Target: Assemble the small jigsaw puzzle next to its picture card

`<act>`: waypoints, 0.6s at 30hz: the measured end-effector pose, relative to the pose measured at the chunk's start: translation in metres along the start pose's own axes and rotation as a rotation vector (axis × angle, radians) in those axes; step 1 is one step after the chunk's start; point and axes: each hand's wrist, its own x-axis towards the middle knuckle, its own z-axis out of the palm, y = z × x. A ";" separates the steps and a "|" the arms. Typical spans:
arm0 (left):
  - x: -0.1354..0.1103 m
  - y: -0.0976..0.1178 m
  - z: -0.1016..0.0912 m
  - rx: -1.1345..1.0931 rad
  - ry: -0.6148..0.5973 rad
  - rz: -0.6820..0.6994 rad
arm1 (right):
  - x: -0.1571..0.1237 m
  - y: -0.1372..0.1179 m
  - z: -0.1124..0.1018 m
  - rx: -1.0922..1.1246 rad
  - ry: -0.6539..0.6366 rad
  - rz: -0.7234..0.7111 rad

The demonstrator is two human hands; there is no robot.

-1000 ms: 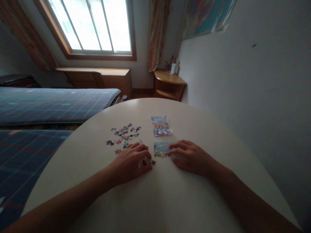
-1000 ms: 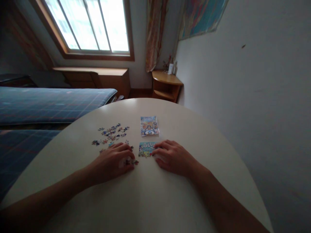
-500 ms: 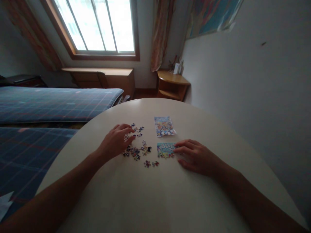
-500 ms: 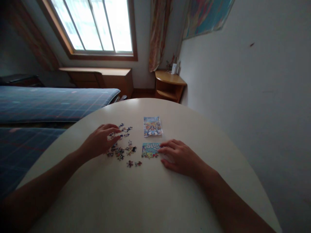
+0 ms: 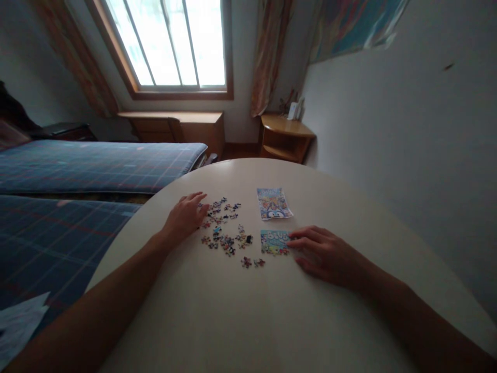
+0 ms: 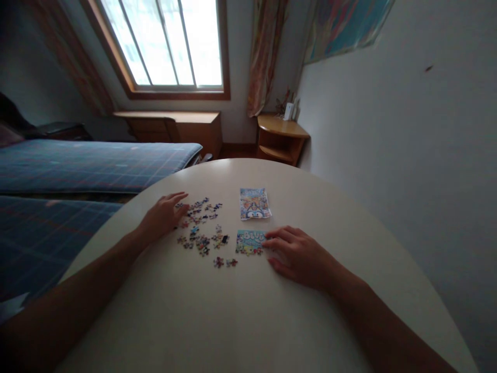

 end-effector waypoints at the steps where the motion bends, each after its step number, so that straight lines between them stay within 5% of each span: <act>1: 0.001 -0.002 0.003 -0.017 -0.017 -0.007 | 0.000 0.000 0.000 -0.001 0.000 0.003; 8: -0.002 0.003 0.016 -0.087 -0.116 0.079 | 0.002 -0.003 -0.001 -0.017 -0.023 0.006; 13: -0.010 0.012 0.010 -0.119 -0.152 0.141 | 0.004 -0.005 -0.001 -0.005 -0.014 0.004; 18: -0.005 0.002 -0.002 -0.071 -0.112 0.053 | 0.004 -0.005 0.001 -0.022 -0.004 0.002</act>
